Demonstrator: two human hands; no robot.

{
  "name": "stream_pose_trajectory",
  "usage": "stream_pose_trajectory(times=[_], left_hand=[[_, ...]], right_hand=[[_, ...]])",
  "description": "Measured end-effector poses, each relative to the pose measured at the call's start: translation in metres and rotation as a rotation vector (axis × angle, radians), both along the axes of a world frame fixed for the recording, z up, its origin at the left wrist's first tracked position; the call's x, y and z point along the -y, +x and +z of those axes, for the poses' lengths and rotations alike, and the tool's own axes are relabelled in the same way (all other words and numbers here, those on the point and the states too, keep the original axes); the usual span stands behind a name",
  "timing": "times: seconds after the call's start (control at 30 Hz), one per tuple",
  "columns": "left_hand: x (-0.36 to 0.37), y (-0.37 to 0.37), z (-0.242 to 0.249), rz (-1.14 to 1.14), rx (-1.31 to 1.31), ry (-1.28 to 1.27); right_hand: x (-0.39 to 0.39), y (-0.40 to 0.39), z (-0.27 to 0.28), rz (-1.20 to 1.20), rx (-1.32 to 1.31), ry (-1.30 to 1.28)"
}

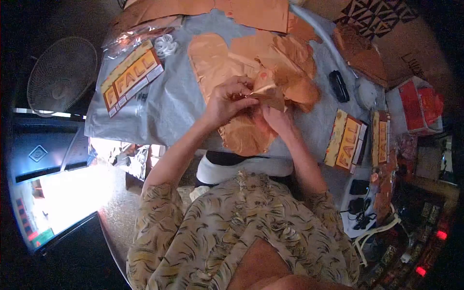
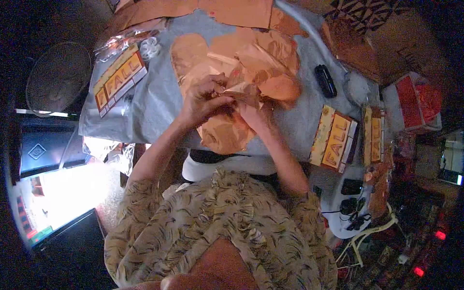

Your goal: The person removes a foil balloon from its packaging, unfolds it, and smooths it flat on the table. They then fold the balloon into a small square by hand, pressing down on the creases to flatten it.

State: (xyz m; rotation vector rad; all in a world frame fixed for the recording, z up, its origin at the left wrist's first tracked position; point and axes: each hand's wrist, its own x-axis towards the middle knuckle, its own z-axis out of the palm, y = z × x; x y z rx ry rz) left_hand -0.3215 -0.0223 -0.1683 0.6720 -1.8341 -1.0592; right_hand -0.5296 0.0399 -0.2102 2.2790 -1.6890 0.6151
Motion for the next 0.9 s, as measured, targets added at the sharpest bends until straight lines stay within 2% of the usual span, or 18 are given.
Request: stream_pose_trajectory(times=[0.03,0.1,0.17,0.23,0.3,0.37,0.47,0.53,0.67,0.73,0.77,0.8,0.83,0.87,0.9], left_hand=[[-0.001,0.001,-0.001,0.002,-0.011,0.005],[-0.004,0.003,-0.003,-0.004,-0.019,-0.028],[-0.007,0.002,-0.008,-0.008,-0.032,-0.005],[-0.007,0.002,-0.012,-0.01,-0.043,0.015],[-0.004,0.002,-0.016,-0.022,0.005,-0.198],[-0.006,0.001,-0.017,-0.006,0.012,-0.189],[-0.009,0.0,-0.02,0.019,0.036,-0.162],[-0.008,0.001,-0.021,0.032,0.049,-0.141],[-0.009,0.005,-0.021,-0.014,0.14,-0.106],[-0.011,0.005,-0.019,-0.02,0.196,-0.056],[-0.012,0.003,-0.018,-0.024,0.181,0.057],[-0.014,0.002,-0.014,-0.03,0.167,0.171],[-0.014,0.001,-0.01,-0.03,0.168,0.171],[-0.014,0.0,-0.006,0.001,0.106,0.091],[-0.014,-0.001,-0.002,0.032,0.044,0.011]], right_hand=[[-0.002,-0.007,0.001,0.002,-0.011,0.005],[-0.004,-0.022,0.005,-0.159,0.612,0.339],[-0.01,-0.047,0.004,-0.153,0.617,0.318],[-0.027,-0.02,0.081,-0.355,0.619,0.456],[-0.042,-0.005,0.102,-0.389,0.538,0.406],[-0.045,0.005,0.103,-0.421,0.46,0.355],[-0.046,0.012,0.094,-0.239,0.498,0.151],[-0.042,0.005,0.077,-0.174,0.24,0.022],[-0.037,-0.011,0.044,-0.049,0.299,0.057],[-0.032,-0.017,0.035,0.026,0.506,0.074],[-0.03,-0.018,0.03,0.03,0.506,0.074],[-0.028,-0.015,0.028,0.02,0.78,0.126],[-0.026,-0.011,0.027,0.009,1.056,0.178],[-0.024,-0.009,0.028,0.01,1.057,0.177],[-0.021,-0.006,0.031,-0.123,1.145,0.306]])
